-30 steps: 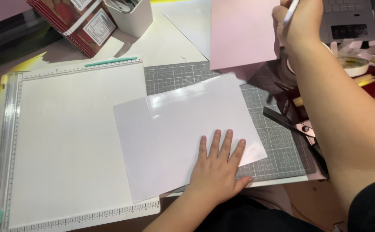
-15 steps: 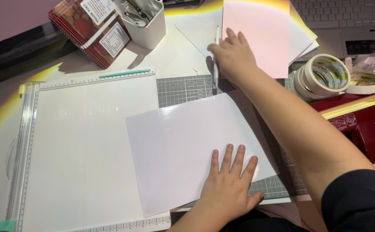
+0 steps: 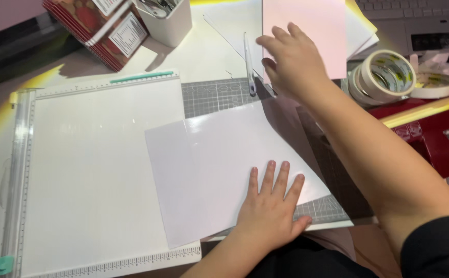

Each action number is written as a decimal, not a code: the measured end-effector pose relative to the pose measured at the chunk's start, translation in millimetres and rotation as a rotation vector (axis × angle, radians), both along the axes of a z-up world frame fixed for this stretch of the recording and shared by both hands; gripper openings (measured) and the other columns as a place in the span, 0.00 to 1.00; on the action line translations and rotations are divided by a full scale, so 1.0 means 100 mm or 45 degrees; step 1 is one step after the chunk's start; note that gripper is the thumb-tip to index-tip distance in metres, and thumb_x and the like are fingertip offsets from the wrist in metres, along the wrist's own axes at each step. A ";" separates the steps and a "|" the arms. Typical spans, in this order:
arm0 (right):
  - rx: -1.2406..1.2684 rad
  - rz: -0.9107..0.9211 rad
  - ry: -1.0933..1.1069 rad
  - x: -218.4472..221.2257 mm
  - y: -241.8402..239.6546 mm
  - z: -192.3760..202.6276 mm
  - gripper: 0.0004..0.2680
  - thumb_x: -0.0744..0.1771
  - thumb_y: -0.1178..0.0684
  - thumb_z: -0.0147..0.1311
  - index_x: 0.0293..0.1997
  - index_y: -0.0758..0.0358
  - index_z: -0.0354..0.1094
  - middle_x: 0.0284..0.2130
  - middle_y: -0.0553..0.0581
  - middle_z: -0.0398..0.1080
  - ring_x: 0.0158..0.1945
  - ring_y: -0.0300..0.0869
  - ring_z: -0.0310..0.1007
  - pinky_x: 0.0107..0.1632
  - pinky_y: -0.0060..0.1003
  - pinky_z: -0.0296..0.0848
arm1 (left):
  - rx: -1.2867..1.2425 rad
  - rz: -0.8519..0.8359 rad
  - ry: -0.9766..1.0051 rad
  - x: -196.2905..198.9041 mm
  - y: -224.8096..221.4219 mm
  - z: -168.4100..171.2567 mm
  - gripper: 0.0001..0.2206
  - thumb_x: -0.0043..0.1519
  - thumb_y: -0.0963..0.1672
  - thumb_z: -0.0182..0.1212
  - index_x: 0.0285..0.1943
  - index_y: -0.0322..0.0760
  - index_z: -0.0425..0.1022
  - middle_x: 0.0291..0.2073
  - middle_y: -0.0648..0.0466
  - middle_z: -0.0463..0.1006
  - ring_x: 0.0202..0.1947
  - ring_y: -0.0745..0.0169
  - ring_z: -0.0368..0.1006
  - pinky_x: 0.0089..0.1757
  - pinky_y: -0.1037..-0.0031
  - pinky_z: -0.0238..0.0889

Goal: The person prepares packaging materials by aligning a printed sheet with a pink paper insert and using a scoring tool to mark fold lines along the layout.

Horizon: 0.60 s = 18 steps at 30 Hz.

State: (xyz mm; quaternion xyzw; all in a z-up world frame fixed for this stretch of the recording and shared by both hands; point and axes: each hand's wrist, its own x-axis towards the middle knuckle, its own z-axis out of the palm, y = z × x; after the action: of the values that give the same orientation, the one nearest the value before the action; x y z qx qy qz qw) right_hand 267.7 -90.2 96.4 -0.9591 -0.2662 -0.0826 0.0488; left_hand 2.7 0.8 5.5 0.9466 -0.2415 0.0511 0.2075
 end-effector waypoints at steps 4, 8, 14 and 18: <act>0.416 -0.062 0.107 -0.76 -0.36 0.32 0.17 0.69 0.52 0.54 0.66 0.63 0.67 0.56 0.65 0.72 0.53 0.56 0.70 0.54 0.54 0.66 | 0.083 -0.024 0.022 0.00 -0.01 -0.04 0.40 0.59 0.62 0.50 0.77 0.43 0.56 0.76 0.36 0.51 0.75 0.28 0.43 0.66 0.33 0.31; 0.421 -0.441 0.593 -1.50 -0.44 0.47 0.23 0.68 0.46 0.52 0.72 0.58 0.56 0.61 0.61 0.69 0.58 0.52 0.72 0.59 0.50 0.73 | 0.110 -0.072 -0.012 -0.05 0.01 -0.05 0.38 0.60 0.62 0.49 0.75 0.43 0.57 0.76 0.37 0.52 0.75 0.28 0.45 0.67 0.37 0.33; 0.432 -0.202 0.242 -1.81 -0.77 -0.40 0.26 0.65 0.48 0.57 0.70 0.68 0.56 0.52 0.68 0.70 0.56 0.59 0.69 0.57 0.51 0.67 | 0.110 -0.104 -0.195 -0.22 0.06 0.00 0.36 0.57 0.61 0.59 0.71 0.44 0.66 0.72 0.42 0.63 0.73 0.35 0.55 0.66 0.42 0.45; 0.312 -0.353 0.351 -1.62 -0.59 -0.45 0.31 0.65 0.44 0.55 0.75 0.64 0.45 0.72 0.63 0.55 0.72 0.79 0.42 0.67 0.68 0.47 | 0.126 -0.121 -0.213 -0.29 0.06 -0.03 0.36 0.57 0.60 0.60 0.72 0.44 0.66 0.71 0.43 0.65 0.72 0.37 0.56 0.66 0.43 0.45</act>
State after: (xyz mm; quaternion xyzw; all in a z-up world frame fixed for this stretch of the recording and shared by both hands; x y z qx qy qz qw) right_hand 105.5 -149.3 51.8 -0.9757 -0.1107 0.0116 0.1888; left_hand -26.7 6.4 3.0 0.9356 -0.3049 0.1081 0.1417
